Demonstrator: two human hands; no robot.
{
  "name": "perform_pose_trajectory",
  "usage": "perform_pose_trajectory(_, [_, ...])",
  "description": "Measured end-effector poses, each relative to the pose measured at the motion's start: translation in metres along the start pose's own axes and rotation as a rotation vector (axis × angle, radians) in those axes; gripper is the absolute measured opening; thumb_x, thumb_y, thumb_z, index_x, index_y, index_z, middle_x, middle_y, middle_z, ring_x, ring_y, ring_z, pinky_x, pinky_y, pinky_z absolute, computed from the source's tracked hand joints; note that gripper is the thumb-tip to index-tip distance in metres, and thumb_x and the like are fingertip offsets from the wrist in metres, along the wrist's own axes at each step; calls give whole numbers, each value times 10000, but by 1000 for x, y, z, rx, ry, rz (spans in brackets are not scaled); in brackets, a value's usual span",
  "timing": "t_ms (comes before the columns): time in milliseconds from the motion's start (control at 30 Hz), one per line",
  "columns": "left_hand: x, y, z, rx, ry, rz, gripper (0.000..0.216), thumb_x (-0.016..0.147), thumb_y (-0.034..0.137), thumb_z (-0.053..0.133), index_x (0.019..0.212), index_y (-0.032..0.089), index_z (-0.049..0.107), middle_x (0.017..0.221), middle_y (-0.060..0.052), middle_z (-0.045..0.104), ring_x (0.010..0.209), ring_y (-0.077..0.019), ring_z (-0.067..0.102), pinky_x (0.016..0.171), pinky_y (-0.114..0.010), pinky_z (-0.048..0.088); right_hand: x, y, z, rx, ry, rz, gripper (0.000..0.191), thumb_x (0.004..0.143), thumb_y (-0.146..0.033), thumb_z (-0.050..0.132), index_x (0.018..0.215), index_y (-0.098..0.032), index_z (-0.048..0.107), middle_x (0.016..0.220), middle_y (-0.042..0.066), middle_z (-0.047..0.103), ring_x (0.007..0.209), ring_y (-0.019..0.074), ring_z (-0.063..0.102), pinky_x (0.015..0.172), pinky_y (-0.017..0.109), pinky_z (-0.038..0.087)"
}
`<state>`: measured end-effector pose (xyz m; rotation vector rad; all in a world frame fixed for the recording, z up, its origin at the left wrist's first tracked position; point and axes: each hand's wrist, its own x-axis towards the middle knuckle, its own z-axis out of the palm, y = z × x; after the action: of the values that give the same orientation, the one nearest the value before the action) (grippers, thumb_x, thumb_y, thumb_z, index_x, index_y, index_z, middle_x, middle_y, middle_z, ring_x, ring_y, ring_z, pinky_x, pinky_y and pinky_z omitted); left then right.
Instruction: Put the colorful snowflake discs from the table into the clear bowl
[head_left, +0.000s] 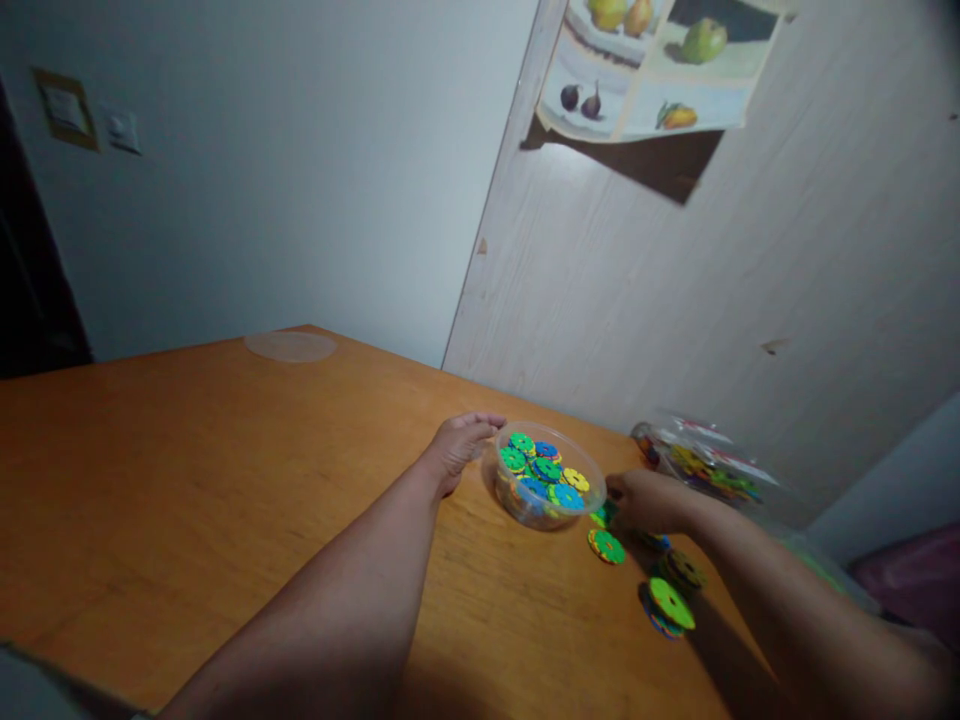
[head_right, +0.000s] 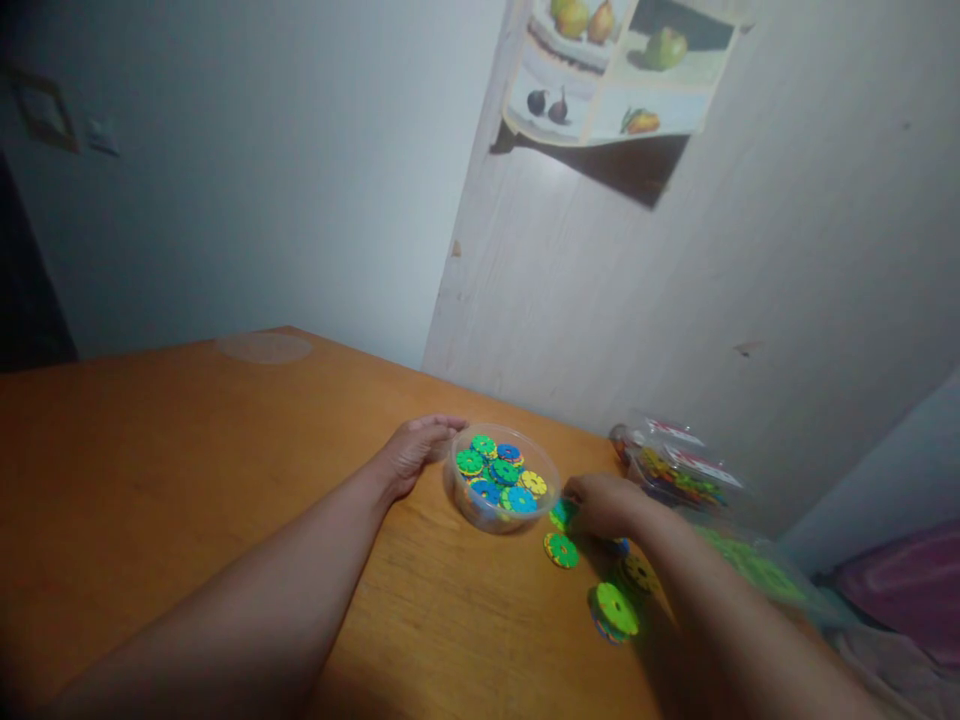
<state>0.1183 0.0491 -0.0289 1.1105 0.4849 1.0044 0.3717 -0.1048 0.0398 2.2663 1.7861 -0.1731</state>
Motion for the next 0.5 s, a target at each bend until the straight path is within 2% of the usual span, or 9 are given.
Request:
perform_pose_trajectory(200, [-3, 3, 2, 12, 18, -19, 310, 624, 236, 685, 910, 121, 720, 841, -72, 715, 679, -138, 612, 643, -242, 440, 7, -5, 4, 25, -13, 6, 369, 608, -249, 681, 976, -243, 716, 873, 20, 737, 816, 215, 670, 650, 242, 432])
perform_pose_trajectory(367, [-4, 4, 2, 11, 20, -27, 312, 628, 253, 695, 914, 130, 723, 823, -65, 712, 671, -139, 604, 633, -245, 430, 7, 6, 0, 52, 13, 27, 411, 625, -265, 677, 1032, -212, 695, 939, 59, 737, 816, 224, 672, 653, 261, 449])
perform_pose_trajectory(433, [-4, 4, 3, 9, 23, -33, 308, 630, 251, 696, 912, 132, 723, 818, -62, 710, 672, -138, 601, 640, -246, 430, 7, 13, -7, 59, 52, 44, 380, 659, -288, 658, 1024, -185, 693, 963, 88, 730, 832, 234, 668, 668, 275, 457])
perform_pose_trajectory(500, [-4, 3, 3, 1, 22, -35, 301, 631, 246, 697, 908, 133, 722, 819, -60, 708, 679, -138, 601, 649, -248, 431, 5, 18, -18, 92, 148, 35, 322, 706, -317, 632, 988, -173, 693, 963, 98, 724, 847, 233, 660, 692, 283, 462])
